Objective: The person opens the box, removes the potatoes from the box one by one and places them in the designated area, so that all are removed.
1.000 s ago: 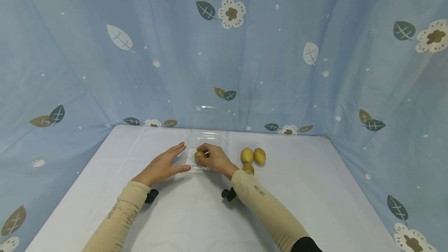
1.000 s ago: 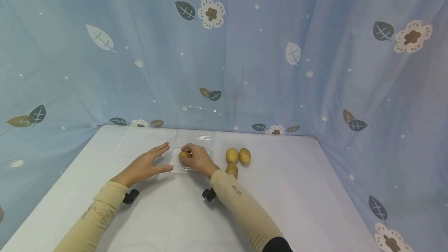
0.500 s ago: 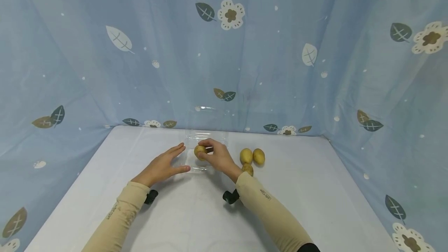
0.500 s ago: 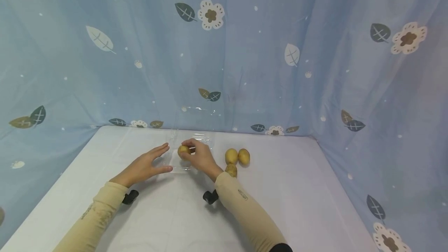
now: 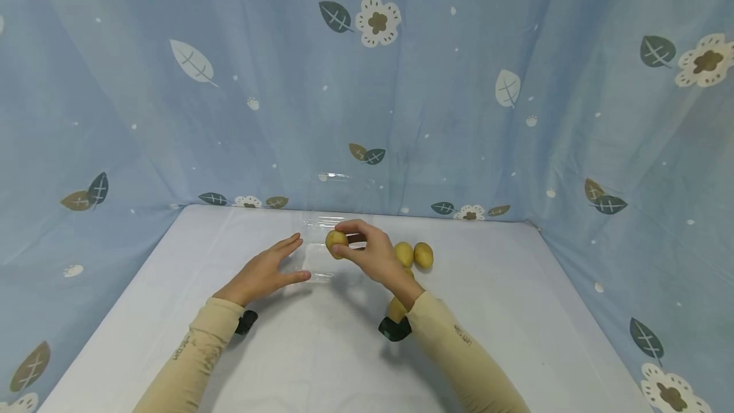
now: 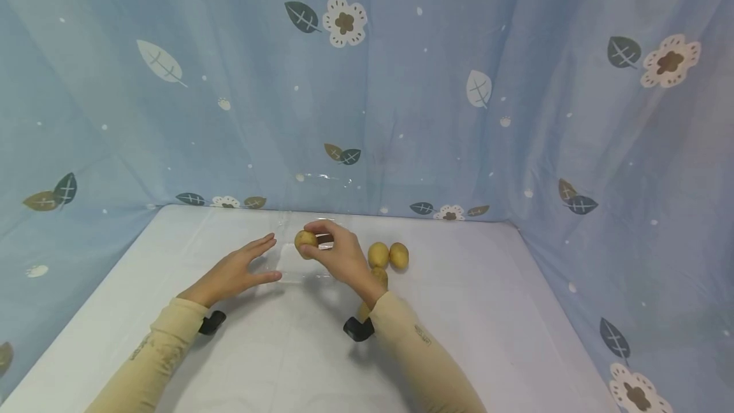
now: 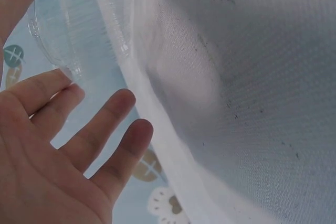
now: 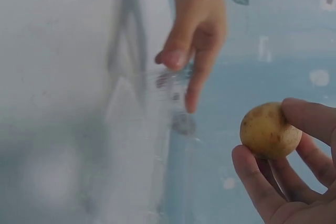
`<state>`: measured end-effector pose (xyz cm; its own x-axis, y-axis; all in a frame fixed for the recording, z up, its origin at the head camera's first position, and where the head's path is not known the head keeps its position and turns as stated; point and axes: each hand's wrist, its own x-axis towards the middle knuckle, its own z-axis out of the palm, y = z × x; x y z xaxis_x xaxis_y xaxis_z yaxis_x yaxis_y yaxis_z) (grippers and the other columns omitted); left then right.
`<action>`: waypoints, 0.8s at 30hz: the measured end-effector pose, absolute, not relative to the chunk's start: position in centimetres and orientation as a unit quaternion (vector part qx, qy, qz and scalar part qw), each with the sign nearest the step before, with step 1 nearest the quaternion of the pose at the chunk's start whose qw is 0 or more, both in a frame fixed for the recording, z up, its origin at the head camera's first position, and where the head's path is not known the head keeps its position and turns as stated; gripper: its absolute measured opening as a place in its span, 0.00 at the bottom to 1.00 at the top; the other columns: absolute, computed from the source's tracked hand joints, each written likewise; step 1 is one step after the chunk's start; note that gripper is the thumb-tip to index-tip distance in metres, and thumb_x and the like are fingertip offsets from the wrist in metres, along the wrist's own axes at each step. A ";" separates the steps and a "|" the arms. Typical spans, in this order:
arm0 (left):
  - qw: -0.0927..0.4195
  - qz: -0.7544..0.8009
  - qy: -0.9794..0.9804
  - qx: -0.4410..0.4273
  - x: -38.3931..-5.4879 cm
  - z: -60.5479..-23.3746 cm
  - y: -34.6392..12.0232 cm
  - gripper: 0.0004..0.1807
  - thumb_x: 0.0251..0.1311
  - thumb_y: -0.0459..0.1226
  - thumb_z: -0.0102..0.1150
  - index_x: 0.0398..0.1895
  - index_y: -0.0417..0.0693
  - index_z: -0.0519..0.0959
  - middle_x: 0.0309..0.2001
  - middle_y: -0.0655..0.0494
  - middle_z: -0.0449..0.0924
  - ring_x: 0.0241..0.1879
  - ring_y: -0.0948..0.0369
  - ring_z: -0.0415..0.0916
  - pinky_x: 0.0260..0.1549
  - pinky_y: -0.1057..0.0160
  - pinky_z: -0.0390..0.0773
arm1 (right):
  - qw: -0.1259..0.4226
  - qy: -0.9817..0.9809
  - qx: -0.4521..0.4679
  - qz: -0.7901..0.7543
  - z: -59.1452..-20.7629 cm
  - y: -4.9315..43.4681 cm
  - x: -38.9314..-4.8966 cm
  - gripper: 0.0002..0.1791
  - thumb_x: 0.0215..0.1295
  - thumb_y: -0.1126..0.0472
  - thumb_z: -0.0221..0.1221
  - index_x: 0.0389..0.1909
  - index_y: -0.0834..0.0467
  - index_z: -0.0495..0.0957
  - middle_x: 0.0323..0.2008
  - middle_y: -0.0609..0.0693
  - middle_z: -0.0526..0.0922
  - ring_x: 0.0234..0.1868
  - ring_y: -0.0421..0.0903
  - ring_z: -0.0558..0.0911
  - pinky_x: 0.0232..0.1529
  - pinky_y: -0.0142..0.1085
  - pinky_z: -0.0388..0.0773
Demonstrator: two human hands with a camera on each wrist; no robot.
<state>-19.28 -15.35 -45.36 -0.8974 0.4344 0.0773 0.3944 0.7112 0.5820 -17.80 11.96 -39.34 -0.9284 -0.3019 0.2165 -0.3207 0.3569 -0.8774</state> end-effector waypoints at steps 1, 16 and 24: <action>0.032 0.307 0.924 0.225 -19.3 -45.4 -15.3 0.53 0.59 0.63 0.65 0.79 0.44 0.59 0.80 0.48 0.53 0.77 0.44 0.52 0.71 0.38 0.58 | 0.008 -0.820 0.187 0.540 -39.2 12.3 -17.6 0.23 0.62 0.54 0.72 0.59 0.47 0.80 0.54 0.42 0.83 0.52 0.47 0.84 0.48 0.37 0.84; 0.026 0.301 0.925 0.232 -19.1 -45.3 -15.4 0.53 0.59 0.64 0.64 0.79 0.44 0.59 0.80 0.49 0.53 0.76 0.44 0.53 0.70 0.37 0.58 | 0.010 -0.809 0.152 0.568 -38.4 17.3 -15.2 0.23 0.60 0.53 0.73 0.56 0.51 0.82 0.54 0.46 0.83 0.53 0.50 0.82 0.53 0.42 0.82; 0.027 0.303 0.924 0.232 -19.1 -45.4 -15.5 0.52 0.60 0.63 0.65 0.79 0.44 0.59 0.80 0.49 0.53 0.76 0.43 0.53 0.70 0.37 0.58 | -0.002 -0.816 0.131 0.563 -38.6 20.8 -13.3 0.22 0.60 0.51 0.74 0.55 0.47 0.82 0.52 0.47 0.83 0.53 0.51 0.82 0.56 0.47 0.80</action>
<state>-19.09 -15.47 -45.39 -0.8913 0.4444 0.0898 0.4114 0.7096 0.5720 -13.35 20.75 -38.59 -0.9657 -0.2158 0.1445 -0.2116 0.3315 -0.9194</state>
